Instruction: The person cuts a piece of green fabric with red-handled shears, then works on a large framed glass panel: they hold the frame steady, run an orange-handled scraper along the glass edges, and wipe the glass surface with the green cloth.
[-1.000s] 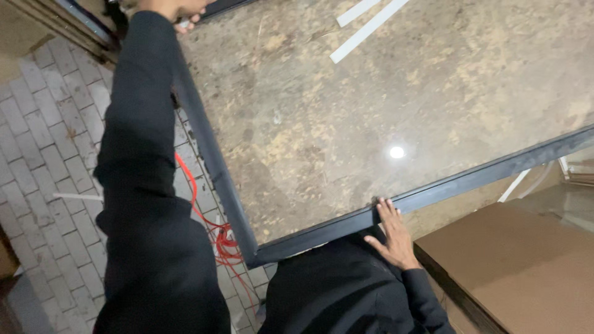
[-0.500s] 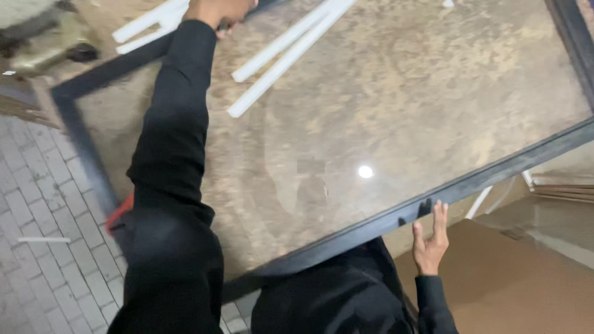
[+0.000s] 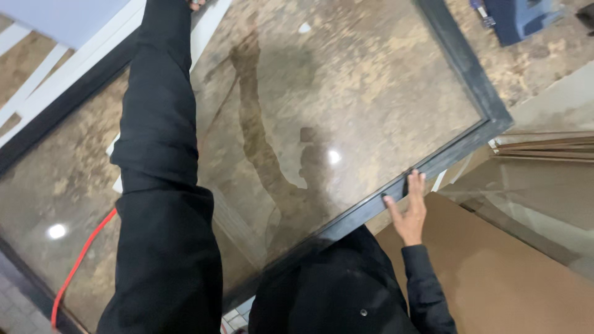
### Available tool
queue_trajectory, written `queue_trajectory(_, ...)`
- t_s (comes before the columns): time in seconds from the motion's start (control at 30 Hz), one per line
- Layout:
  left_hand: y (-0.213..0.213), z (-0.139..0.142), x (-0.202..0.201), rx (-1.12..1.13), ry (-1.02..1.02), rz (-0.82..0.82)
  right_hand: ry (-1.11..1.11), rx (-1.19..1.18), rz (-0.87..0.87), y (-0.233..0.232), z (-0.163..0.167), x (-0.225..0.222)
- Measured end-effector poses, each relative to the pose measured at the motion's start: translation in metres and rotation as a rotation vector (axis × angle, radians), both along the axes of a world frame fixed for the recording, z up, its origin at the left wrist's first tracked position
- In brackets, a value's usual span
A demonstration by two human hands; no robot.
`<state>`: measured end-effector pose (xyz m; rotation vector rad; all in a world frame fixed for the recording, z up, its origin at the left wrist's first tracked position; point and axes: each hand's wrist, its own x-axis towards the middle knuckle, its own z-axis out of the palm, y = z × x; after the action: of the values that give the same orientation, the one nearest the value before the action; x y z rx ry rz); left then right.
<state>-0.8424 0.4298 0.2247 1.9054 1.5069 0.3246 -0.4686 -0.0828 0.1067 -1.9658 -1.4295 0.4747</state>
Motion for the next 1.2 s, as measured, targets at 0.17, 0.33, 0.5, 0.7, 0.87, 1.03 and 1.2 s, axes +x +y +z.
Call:
queue_trajectory(0.17,0.033,0.004,0.082,0.069,0.003,-0.093,0.017,-0.024,0.007,0.011,0.003,0.014)
queue_trajectory(0.33,0.091,0.013,0.206,0.123,0.027,-0.189,0.070,-0.071,-0.089,0.044,-0.001,0.050)
queue_trajectory(0.5,0.121,-0.018,0.235,0.161,0.032,-0.244,0.077,-0.039,-0.079,0.047,-0.004,0.059)
queue_trajectory(0.7,0.164,-0.040,0.235,0.182,0.001,-0.347,0.102,-0.011,-0.072,0.042,-0.014,0.059)
queue_trajectory(0.87,0.116,-0.041,0.293,0.066,-0.032,-0.467,0.085,-0.008,-0.067,0.040,-0.021,0.062)
queue_trajectory(1.03,0.022,-0.046,0.343,0.465,0.181,-0.656,0.014,0.024,-0.006,0.034,-0.031,0.068)
queue_trajectory(1.2,-0.027,0.006,0.342,0.231,0.266,-0.604,0.054,0.036,0.028,0.029,-0.042,0.076)
